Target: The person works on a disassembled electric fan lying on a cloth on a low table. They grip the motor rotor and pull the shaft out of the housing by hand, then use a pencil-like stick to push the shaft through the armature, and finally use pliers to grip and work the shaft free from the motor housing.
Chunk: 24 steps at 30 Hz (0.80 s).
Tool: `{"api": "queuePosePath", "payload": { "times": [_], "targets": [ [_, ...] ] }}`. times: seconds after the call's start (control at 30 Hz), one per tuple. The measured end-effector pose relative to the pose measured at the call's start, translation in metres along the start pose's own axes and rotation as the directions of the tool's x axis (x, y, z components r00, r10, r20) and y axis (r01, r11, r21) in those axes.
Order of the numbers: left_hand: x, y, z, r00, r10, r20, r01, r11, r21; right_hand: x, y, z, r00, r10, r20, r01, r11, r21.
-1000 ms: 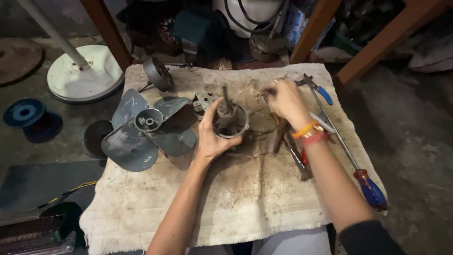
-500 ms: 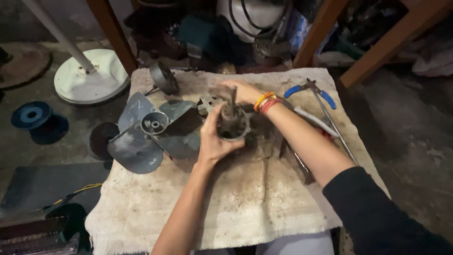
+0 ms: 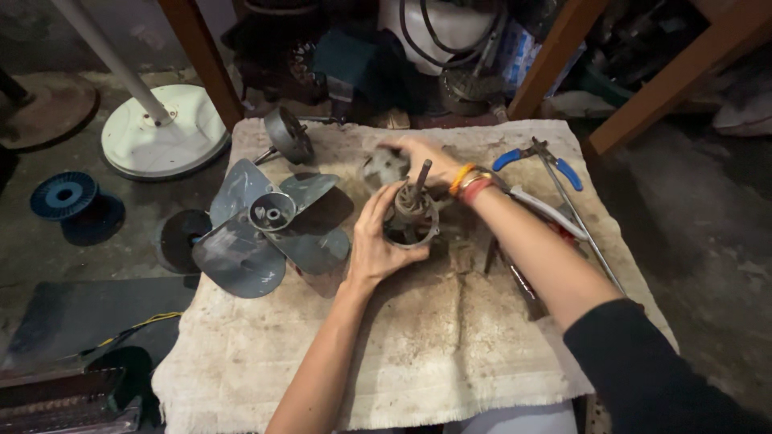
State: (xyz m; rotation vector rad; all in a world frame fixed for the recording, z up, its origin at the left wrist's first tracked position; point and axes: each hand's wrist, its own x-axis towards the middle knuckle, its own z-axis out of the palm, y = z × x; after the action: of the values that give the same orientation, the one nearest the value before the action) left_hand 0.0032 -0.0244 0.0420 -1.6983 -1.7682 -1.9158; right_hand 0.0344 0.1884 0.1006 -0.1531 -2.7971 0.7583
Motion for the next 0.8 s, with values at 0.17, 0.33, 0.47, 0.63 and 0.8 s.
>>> {"api": "queuePosePath", "payload": {
  "times": [0.17,0.33,0.47,0.63,0.8],
  "targets": [
    [0.003,0.004,0.002,0.992,-0.114,0.056,0.12,0.986,-0.113,-0.038,0.005,-0.079,0.922,0.091,-0.377,-0.083,0.996,0.037],
    [0.005,0.003,0.0,0.977,-0.141,0.16,0.154,0.986,-0.068,-0.088,-0.049,-0.14,0.956,0.056,-0.287,0.105,0.852,0.512],
    [0.004,0.0,0.001,0.98,-0.104,0.168,0.114,0.992,-0.048,-0.095,-0.084,-0.118,0.992,0.031,-0.125,-0.024,0.998,0.065],
    [0.003,-0.006,0.002,0.98,-0.115,0.165,0.127,0.99,-0.067,-0.103,-0.089,-0.092,0.987,0.058,-0.151,-0.054,0.998,0.033],
    [0.002,-0.007,0.003,0.975,-0.136,0.176,0.149,0.987,-0.064,-0.113,-0.079,-0.089,0.987,0.069,-0.144,-0.042,0.982,0.182]
  ]
}}
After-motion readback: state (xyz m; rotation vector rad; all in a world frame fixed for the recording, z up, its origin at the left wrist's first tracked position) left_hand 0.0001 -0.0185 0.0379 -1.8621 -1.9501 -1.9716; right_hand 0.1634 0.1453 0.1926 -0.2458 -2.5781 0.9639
